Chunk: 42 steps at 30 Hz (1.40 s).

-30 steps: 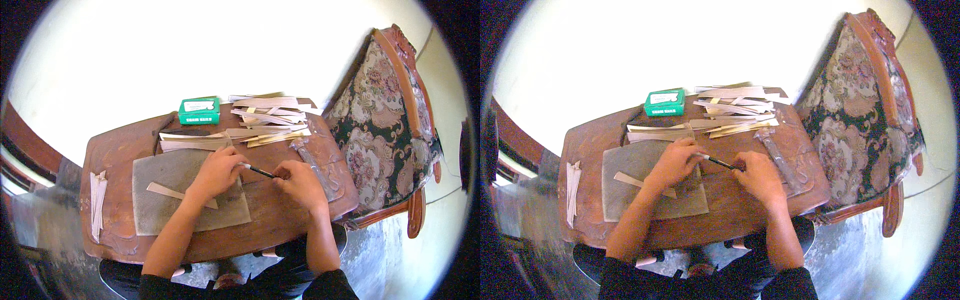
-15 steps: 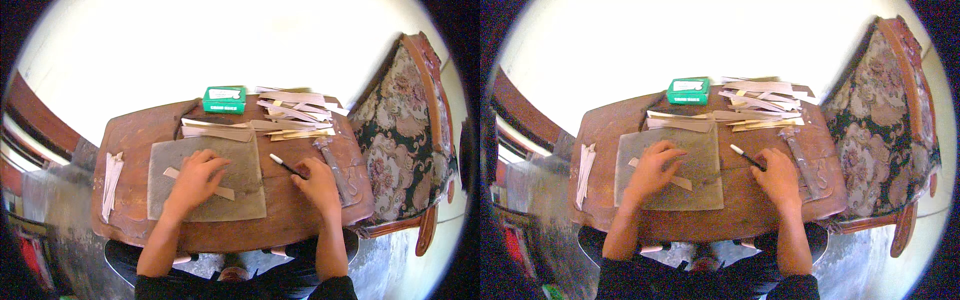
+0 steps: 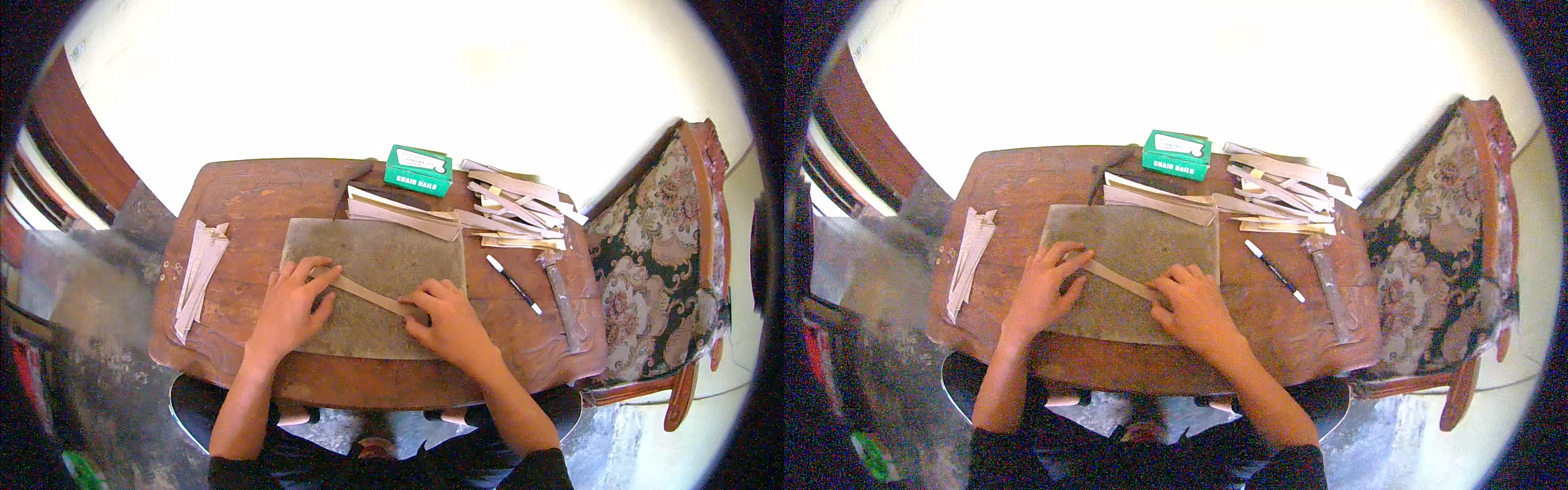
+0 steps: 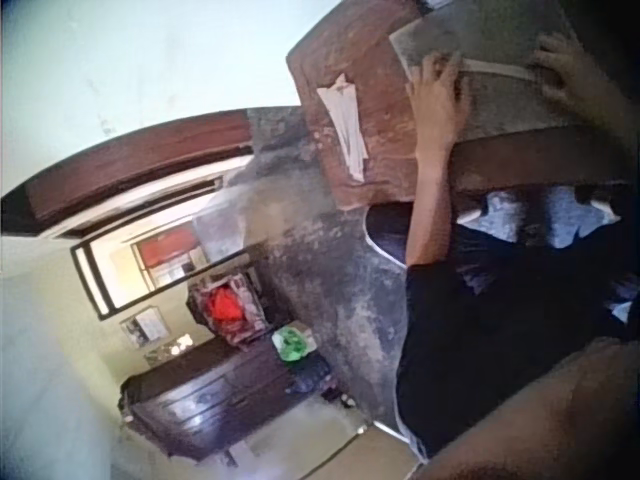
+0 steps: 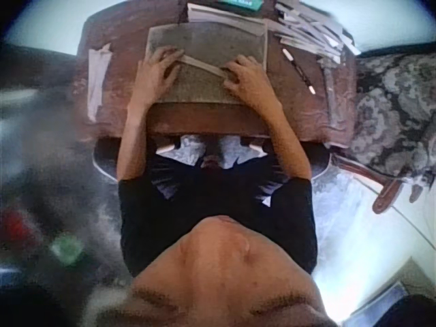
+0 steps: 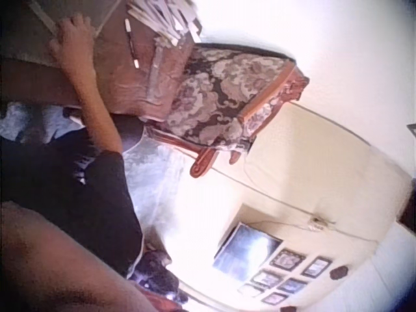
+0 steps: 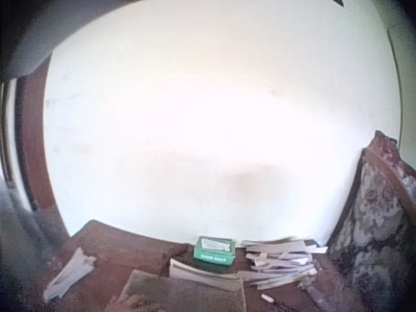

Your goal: The person marks a small wooden strip with a black marker on a textured mat. They then use a hammer to repeatedly strike the wooden strip, seemingly to shape or flatten it.

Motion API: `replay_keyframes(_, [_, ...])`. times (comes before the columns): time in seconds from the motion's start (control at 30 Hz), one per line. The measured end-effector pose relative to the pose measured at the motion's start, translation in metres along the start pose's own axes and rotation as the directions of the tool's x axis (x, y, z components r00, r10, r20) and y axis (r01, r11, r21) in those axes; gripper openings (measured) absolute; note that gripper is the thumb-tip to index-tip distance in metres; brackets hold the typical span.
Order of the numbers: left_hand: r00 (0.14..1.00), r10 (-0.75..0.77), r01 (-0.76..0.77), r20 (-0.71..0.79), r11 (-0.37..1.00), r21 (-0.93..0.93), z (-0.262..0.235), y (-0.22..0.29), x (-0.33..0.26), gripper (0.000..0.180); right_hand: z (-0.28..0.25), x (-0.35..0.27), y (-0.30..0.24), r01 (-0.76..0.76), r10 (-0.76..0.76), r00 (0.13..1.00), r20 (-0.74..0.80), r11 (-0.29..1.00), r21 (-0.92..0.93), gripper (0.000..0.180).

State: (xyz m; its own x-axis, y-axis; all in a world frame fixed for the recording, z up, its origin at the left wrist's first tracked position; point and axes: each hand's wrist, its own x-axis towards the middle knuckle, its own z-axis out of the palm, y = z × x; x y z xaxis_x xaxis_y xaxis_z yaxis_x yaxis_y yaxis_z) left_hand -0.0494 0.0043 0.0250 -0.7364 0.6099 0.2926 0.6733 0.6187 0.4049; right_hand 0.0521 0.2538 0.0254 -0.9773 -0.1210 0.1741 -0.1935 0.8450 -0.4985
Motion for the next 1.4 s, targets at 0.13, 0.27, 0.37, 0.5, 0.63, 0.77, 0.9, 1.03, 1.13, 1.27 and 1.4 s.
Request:
replay_keyframes(0.13, [0.997,-0.038,0.039,0.063,0.999,-0.023,0.000,-0.001,0.000,0.033,-0.001,-0.001,0.000,0.001,0.000,1.000,0.029,0.998,-0.057,0.032])
replay_keyframes(0.27, [0.994,-0.026,0.030,0.109,0.999,-0.042,-0.010,-0.003,-0.003,0.029,0.000,0.003,-0.007,0.035,-0.036,0.999,-0.005,0.994,-0.099,0.034])
replay_keyframes(0.37, [0.990,-0.043,0.057,0.137,0.993,-0.100,-0.011,-0.003,-0.005,0.027,0.000,0.005,-0.004,0.032,-0.030,0.999,0.017,0.995,-0.092,0.034])
replay_keyframes(0.5, [0.991,-0.028,0.046,0.131,0.989,-0.139,-0.011,-0.009,-0.011,0.031,-0.010,0.021,0.003,0.032,-0.026,0.992,0.126,0.998,-0.049,0.032])
replay_keyframes(0.63, [0.998,-0.044,0.052,0.041,0.977,-0.205,-0.007,-0.007,-0.010,0.034,-0.024,0.070,0.033,0.029,-0.044,0.996,-0.074,0.981,-0.193,0.033])
replay_keyframes(0.77, [0.993,-0.114,0.104,-0.024,0.958,-0.268,-0.001,-0.008,-0.011,0.034,-0.028,0.115,0.059,-0.070,0.046,0.994,-0.098,0.962,-0.264,0.038])
replay_keyframes(0.9, [0.990,-0.137,0.122,-0.030,0.945,-0.303,-0.001,-0.008,-0.011,0.033,-0.022,0.129,0.071,-0.157,0.165,0.986,0.006,0.948,-0.275,0.040])
replay_keyframes(1.03, [0.990,-0.127,0.100,-0.066,0.945,-0.312,0.000,-0.009,-0.011,0.032,-0.025,0.138,0.066,-0.154,0.183,0.980,0.077,0.946,-0.286,0.035])
replay_keyframes(1.13, [0.989,-0.125,0.096,-0.075,0.945,-0.313,0.000,-0.009,-0.011,0.031,-0.024,0.140,0.064,-0.117,0.158,0.981,0.109,0.943,-0.311,0.033])
replay_keyframes(1.27, [0.988,-0.150,0.130,-0.038,0.940,-0.317,-0.001,-0.009,-0.011,0.033,-0.022,0.141,0.073,-0.065,0.100,0.989,0.110,0.956,-0.286,0.033])
replay_keyframes(1.4, [0.988,-0.153,0.134,-0.037,0.937,-0.322,-0.001,-0.009,-0.010,0.033,-0.023,0.144,0.073,-0.069,0.102,0.987,0.123,0.967,-0.246,0.035])
